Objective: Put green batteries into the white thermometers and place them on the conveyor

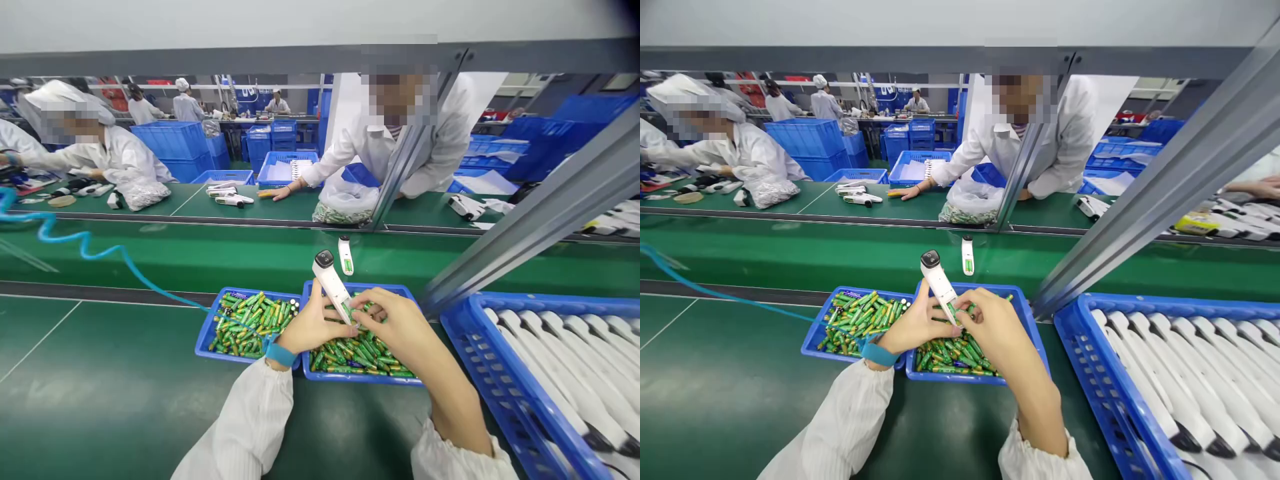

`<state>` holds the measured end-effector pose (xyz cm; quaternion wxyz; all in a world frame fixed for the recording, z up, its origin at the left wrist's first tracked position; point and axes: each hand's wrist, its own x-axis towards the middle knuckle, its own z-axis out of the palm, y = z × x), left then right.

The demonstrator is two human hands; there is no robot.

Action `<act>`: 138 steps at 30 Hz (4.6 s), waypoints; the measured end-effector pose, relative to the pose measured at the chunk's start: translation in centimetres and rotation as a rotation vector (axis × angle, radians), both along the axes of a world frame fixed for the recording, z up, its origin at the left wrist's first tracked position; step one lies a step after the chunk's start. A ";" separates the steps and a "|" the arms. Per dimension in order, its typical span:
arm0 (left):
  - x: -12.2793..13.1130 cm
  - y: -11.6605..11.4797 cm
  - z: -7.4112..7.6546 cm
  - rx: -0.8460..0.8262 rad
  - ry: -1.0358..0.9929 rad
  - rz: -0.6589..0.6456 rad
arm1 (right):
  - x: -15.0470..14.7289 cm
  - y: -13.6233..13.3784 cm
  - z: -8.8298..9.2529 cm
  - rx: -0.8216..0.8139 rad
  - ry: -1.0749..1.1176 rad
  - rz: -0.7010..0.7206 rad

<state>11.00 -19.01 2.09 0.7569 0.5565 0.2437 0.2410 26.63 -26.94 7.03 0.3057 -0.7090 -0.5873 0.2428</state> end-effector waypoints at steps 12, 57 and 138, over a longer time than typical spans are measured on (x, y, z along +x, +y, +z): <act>0.5 -0.4 -0.1 -0.079 -0.067 0.000 | -1.2 1.1 -1.5 0.129 0.023 0.025; 0.3 -0.3 0.4 -0.090 -0.105 0.080 | 1.4 -1.1 0.2 -0.206 0.091 0.098; -1.1 4.6 -0.5 0.985 1.099 0.358 | 4.8 3.1 -7.9 0.102 -0.638 -0.339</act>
